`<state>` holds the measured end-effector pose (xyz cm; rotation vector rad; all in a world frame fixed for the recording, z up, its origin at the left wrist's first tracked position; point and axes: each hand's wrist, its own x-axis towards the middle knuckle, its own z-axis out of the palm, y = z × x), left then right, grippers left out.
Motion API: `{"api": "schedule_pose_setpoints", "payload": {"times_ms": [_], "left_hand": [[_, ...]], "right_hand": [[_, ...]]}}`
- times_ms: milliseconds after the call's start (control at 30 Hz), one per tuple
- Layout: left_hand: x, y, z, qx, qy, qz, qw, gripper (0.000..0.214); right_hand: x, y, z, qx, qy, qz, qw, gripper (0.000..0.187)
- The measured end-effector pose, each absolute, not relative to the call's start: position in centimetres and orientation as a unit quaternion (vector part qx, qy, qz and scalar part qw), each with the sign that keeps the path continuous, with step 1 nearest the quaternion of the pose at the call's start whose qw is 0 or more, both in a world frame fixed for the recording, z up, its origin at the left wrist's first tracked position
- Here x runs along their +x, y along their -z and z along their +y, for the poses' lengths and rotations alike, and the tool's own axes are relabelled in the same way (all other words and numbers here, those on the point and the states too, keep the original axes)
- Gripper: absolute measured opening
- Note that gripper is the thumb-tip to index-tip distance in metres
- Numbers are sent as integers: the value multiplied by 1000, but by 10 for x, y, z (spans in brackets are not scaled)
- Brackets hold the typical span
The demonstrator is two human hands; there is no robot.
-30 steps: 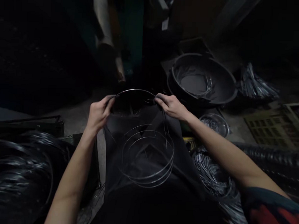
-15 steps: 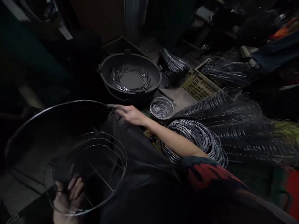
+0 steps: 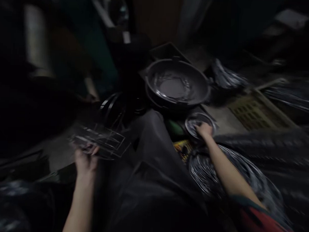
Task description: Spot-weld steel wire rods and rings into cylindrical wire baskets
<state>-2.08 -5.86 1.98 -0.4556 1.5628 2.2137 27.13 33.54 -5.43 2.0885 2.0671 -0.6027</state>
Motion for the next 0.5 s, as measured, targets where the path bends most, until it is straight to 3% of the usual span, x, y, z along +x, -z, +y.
{"api": "schedule_pose_setpoints", "payload": {"times_ms": [133,200,333,400,500], "left_hand": [[-21,-21,-36,-114,-854,484,155,53],[-21,-18,-35,-76,-871,467,134,48],[-20,-13,-43,-54,-883,452,117,53],[-20,-11,-47,-53,-885,450,111,54],[-21,-10,-52,-52,-883,454,106,53]], "right_hand": [[282,57,339,707,197,678,45,19],[284,60,340,719,211,660,-44,9],[255,39,314,639,321,665,-215,11],[218,19,285,533,446,665,-274,23],[145,-12,233,400,614,634,-247,44]]}}
